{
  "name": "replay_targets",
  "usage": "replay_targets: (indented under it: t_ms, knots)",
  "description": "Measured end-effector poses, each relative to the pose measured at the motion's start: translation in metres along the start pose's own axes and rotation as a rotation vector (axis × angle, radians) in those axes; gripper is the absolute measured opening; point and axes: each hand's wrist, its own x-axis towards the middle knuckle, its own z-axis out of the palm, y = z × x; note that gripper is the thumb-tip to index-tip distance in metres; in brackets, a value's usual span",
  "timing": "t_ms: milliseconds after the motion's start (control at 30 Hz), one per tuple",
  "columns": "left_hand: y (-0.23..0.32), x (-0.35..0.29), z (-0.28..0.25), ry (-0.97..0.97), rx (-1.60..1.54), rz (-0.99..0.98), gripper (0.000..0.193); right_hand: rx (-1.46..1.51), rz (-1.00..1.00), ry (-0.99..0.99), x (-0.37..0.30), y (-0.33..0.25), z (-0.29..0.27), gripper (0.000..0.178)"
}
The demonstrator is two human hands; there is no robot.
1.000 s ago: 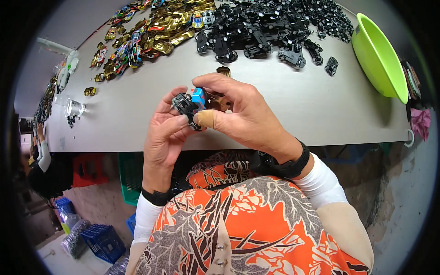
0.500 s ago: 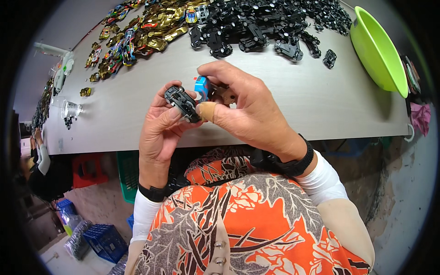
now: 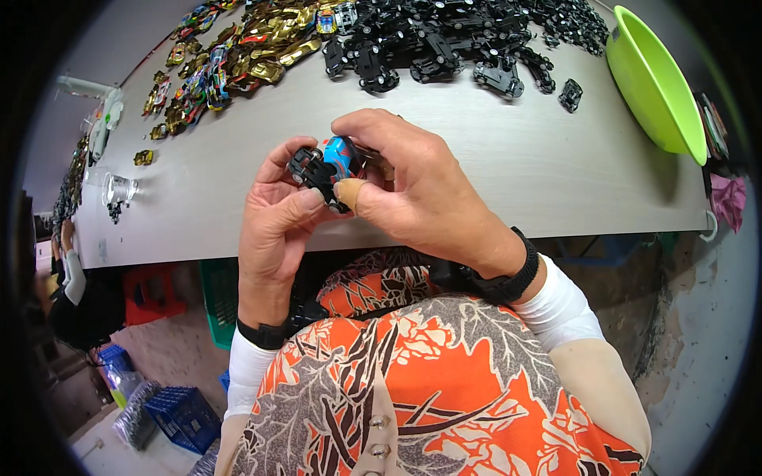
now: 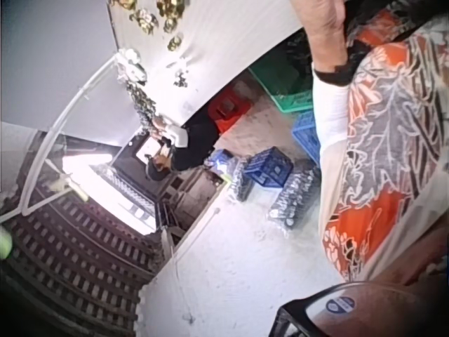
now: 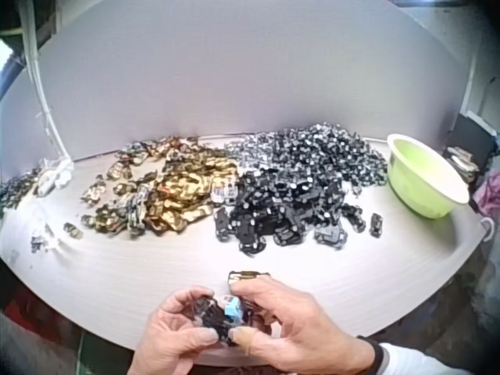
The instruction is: The person assembles small toy cars by hand at a workbench. They pick up black chassis and gold car bodies from piles on the table, fit the bodies onto the chassis, and place the completed units back on the table. The process is repeated continuously throughout the clip.
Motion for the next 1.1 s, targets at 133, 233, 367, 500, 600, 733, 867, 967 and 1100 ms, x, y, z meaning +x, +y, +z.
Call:
replay_targets:
  t_ms: [133,233,367,500,600,733,867,967,1100]
  knots:
    - [0.000,-0.001,0.002,-0.002,0.023,0.036,0.045,-0.099,-0.027,-0.007,0.000,-0.006,0.002,0.035]
    - [0.000,-0.004,0.004,-0.014,0.089,0.039,0.044,-0.163,-0.076,-0.027,0.002,-0.006,0.002,0.034]
    - [0.002,-0.005,0.005,-0.014,0.104,0.042,0.043,-0.170,-0.084,-0.053,0.002,-0.004,0.001,0.035]
    - [-0.001,-0.006,0.005,0.018,0.089,0.043,0.042,-0.164,-0.080,-0.071,0.003,-0.002,0.001,0.035]
    - [-0.003,-0.006,0.005,0.054,0.090,0.034,0.041,-0.147,-0.088,-0.073,0.002,-0.002,0.001,0.036]
    - [-0.008,-0.008,0.005,0.046,0.115,0.079,0.038,-0.172,-0.045,-0.107,0.002,-0.004,0.001,0.038]
    - [-0.009,-0.008,0.003,0.016,0.146,0.100,0.036,-0.208,-0.111,-0.113,0.000,0.000,0.000,0.037]
    - [-0.011,-0.008,0.001,-0.031,0.368,0.176,0.035,-0.180,-0.136,-0.082,-0.001,0.007,-0.002,0.033]
    - [-0.012,-0.010,0.008,-0.050,0.487,0.197,0.033,0.030,-0.013,-0.022,-0.004,0.010,-0.002,0.030]
